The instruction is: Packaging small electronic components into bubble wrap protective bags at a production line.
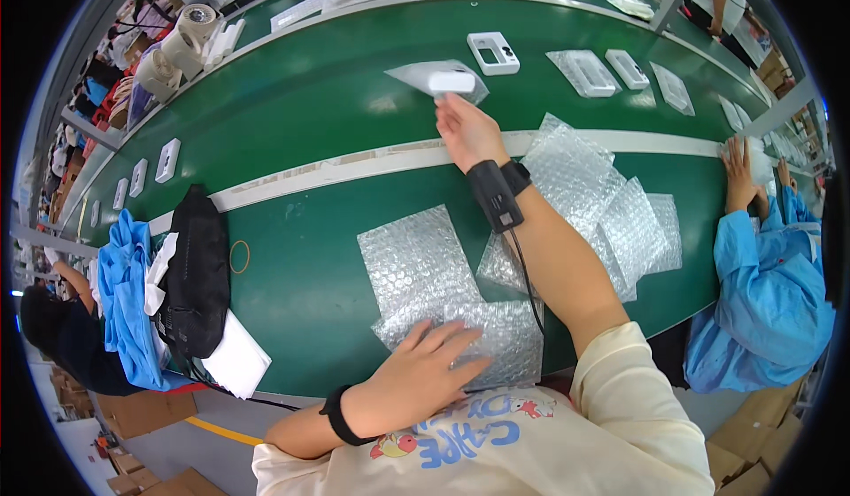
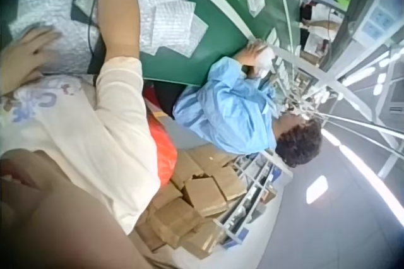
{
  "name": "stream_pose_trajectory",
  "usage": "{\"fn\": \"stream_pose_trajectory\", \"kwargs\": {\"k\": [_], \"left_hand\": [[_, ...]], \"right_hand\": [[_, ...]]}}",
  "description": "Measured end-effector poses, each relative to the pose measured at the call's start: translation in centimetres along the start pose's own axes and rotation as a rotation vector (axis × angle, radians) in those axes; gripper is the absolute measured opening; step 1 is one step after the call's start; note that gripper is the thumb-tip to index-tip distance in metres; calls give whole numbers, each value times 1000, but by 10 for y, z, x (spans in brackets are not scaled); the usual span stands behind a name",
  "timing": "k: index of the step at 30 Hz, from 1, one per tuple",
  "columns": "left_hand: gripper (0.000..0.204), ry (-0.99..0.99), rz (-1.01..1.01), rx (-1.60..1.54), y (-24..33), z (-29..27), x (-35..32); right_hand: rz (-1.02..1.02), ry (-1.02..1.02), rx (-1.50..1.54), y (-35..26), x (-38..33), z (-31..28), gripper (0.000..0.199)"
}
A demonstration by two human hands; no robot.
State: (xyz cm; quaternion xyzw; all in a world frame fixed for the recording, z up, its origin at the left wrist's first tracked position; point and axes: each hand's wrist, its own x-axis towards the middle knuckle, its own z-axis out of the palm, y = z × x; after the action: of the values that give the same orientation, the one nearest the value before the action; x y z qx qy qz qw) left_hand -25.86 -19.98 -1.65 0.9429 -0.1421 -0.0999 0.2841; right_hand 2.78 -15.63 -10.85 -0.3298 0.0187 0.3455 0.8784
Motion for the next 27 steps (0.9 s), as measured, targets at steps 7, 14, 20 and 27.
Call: {"fn": "stream_pose_trajectory", "kwargs": {"k": [7,14,20,27], "left_hand": [[67,-37,-149,119,3,12,0],[68,29,-281,176,1,14,-11],[64,75,-331,255,-5,5,-14],[65,85,-212,451,-21,2,0]], "right_hand": [[2,-33,138,-7,-6,1,33],[-58,95,-146,-27,-57,44,48],[-153,-301,-127,-61,-118,85,50],[-319,-456,-271,-145,-166,58,30]]}}
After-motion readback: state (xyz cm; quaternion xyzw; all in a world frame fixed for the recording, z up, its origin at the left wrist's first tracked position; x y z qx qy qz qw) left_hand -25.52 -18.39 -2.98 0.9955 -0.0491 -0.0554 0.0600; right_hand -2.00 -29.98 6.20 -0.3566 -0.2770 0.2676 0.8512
